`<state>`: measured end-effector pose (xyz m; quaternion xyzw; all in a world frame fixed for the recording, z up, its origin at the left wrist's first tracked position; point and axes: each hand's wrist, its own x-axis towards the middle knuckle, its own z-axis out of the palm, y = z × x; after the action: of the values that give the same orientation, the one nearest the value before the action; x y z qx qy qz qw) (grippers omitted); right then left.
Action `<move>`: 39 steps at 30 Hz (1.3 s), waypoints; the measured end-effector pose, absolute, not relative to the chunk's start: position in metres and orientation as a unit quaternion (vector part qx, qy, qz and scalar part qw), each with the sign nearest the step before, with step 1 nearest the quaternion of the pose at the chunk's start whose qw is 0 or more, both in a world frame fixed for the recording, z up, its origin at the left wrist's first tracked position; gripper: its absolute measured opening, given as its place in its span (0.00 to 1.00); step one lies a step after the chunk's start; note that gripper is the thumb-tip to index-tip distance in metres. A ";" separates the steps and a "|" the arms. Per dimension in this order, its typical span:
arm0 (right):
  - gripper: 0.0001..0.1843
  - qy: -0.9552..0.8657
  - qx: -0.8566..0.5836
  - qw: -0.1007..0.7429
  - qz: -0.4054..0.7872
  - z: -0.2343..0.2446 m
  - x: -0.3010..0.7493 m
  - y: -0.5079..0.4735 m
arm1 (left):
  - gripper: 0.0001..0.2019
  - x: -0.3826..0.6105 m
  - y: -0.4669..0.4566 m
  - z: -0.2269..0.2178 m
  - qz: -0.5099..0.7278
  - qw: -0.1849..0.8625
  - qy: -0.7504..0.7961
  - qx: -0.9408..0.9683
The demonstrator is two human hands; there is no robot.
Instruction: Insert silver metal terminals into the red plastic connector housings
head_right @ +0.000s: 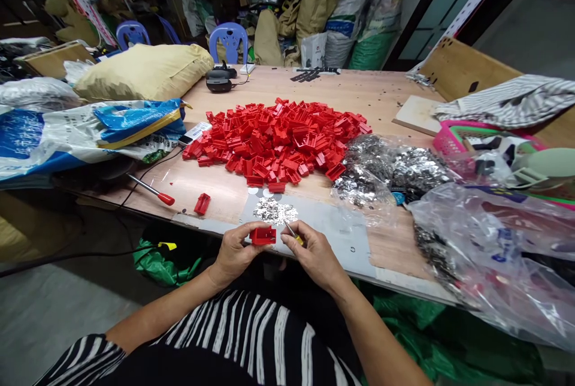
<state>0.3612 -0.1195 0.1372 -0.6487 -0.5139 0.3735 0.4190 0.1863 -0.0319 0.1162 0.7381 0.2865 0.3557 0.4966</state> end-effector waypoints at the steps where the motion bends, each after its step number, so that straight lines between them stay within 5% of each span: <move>1: 0.13 -0.517 -0.649 0.416 0.372 0.136 0.360 -0.120 | 0.16 0.186 -0.032 0.116 0.358 0.491 0.284 0.741; 9: 0.14 -0.524 -0.643 0.414 0.374 0.136 0.354 -0.117 | 0.15 0.188 -0.034 0.113 0.383 0.448 0.247 0.769; 15: 0.19 -0.416 -0.582 0.453 0.532 0.137 0.354 -0.116 | 0.15 0.191 -0.036 0.110 0.404 0.429 0.227 0.775; 23: 0.19 -0.376 -0.532 0.469 0.596 0.137 0.353 -0.115 | 0.15 0.192 -0.039 0.109 0.410 0.411 0.214 0.785; 34: 0.19 -0.405 -0.569 0.443 0.563 0.122 0.352 -0.119 | 0.14 0.187 -0.043 0.100 0.380 0.434 0.196 0.793; 39: 0.14 -0.477 -0.711 0.385 0.345 0.113 0.383 -0.116 | 0.17 0.181 -0.032 0.101 0.323 0.600 0.309 0.663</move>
<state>0.3831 -0.1161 0.1128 -0.7106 -0.4772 0.3449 0.3851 0.1808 -0.0324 0.1009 0.6634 0.3086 0.3227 0.6004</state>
